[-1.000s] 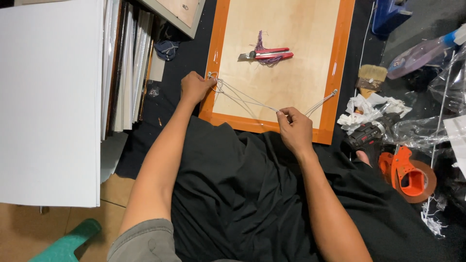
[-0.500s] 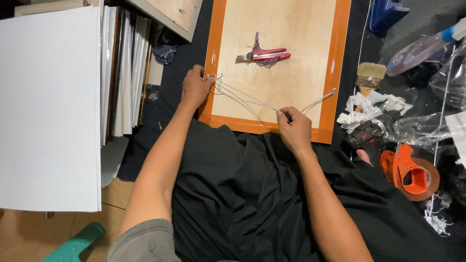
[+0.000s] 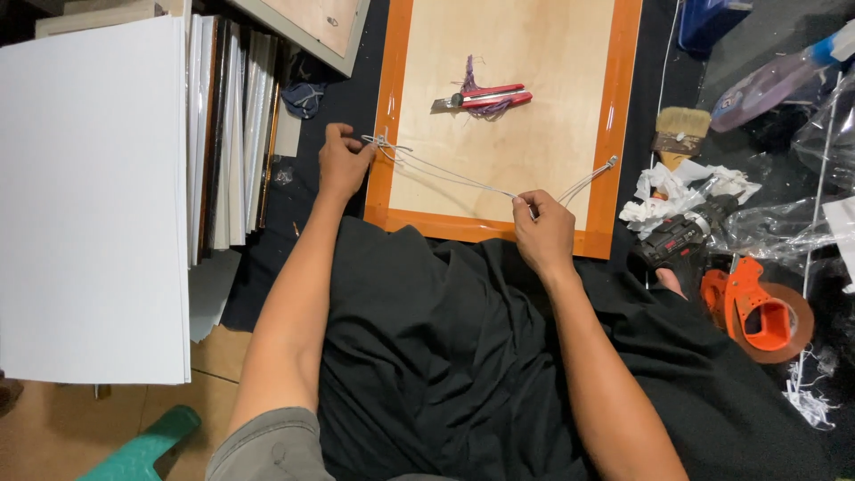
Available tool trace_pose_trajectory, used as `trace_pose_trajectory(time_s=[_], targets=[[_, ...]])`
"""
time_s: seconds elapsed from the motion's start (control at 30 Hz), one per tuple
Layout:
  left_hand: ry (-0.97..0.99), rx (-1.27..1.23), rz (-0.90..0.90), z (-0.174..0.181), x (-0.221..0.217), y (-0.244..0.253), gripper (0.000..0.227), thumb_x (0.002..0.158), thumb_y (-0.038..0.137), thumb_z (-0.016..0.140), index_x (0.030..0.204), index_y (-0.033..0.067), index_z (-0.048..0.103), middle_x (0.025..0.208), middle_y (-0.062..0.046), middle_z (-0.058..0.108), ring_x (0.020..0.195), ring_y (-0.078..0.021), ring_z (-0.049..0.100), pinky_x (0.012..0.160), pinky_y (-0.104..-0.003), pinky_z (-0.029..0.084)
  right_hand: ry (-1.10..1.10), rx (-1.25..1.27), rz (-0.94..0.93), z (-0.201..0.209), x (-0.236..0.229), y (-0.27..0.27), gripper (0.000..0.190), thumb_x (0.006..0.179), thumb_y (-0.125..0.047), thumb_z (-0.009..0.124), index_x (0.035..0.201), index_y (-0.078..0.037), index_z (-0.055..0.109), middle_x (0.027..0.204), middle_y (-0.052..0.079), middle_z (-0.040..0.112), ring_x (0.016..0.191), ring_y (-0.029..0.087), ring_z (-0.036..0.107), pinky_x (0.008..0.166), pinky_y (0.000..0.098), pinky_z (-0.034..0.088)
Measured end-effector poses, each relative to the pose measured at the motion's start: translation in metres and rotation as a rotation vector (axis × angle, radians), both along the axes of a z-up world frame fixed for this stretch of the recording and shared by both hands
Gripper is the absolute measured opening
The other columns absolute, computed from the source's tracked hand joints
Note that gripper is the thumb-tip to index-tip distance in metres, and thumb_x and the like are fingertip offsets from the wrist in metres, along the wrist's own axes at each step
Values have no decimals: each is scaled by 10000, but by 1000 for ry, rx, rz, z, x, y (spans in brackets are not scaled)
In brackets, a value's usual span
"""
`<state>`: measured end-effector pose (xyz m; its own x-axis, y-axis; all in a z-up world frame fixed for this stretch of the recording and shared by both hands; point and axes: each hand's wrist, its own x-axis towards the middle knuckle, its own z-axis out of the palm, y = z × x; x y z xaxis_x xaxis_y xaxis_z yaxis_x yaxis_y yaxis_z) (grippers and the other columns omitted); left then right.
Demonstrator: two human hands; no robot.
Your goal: The person threads a metal wire through a hanging bracket on a wooden frame and secures it by hand. The person then picks up a paintbrush from the floor.
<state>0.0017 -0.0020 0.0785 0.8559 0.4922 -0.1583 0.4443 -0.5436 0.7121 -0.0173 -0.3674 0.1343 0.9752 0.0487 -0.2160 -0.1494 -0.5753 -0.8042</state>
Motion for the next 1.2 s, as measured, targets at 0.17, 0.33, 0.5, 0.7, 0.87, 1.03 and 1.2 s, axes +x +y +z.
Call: trace_pose_trajectory(time_s=[0.17,0.33,0.5,0.7,0.87,1.03,1.2], targets=[[155,50,-20,-6,-2,-6,506,836,505,833,1019,74,643,950,-144,730,901,-335,749,696,-468,606,6,-2,-1,-2,0,1,233,962,-290,649,991,-98,778,691,123,661,648,268,652,603,384,483],[160,37,-75,30,9,-32,517,835,451,851,958,4,622,1013,-276,698,978,-437,721,750,-516,609,22,-3,-6,-3,1,1,230,954,-306,654,999,-121,783,697,113,663,663,263,658,614,383,487],[160,119,-44,-51,36,-4,374,814,274,872,943,-24,687,899,-214,726,906,-431,741,668,-491,607,26,42,-15,3,-1,2,235,970,-282,637,1020,-105,783,721,121,684,665,239,651,619,369,489],[124,24,15,-30,24,-11,398,786,277,818,965,-52,683,897,-232,712,887,-395,743,649,-463,600,25,45,10,2,-3,3,215,959,-296,648,999,-132,782,712,115,673,658,241,638,620,375,475],[115,-23,39,-42,26,-3,258,830,212,761,796,-31,680,729,-163,675,713,-283,690,524,-397,544,24,57,17,2,-2,3,213,963,-279,645,992,-117,779,703,110,674,648,226,624,613,362,472],[131,-48,46,-73,36,15,260,771,197,731,559,79,637,510,-54,585,511,-159,607,384,-359,436,39,77,17,2,-2,3,219,970,-270,633,993,-108,779,693,104,673,636,209,606,604,350,467],[152,-29,8,-45,21,13,252,771,246,830,831,9,772,681,-115,704,629,-195,674,432,-334,501,46,63,17,-4,-1,1,222,957,-285,646,1004,-113,778,721,104,689,662,229,637,623,353,475]])
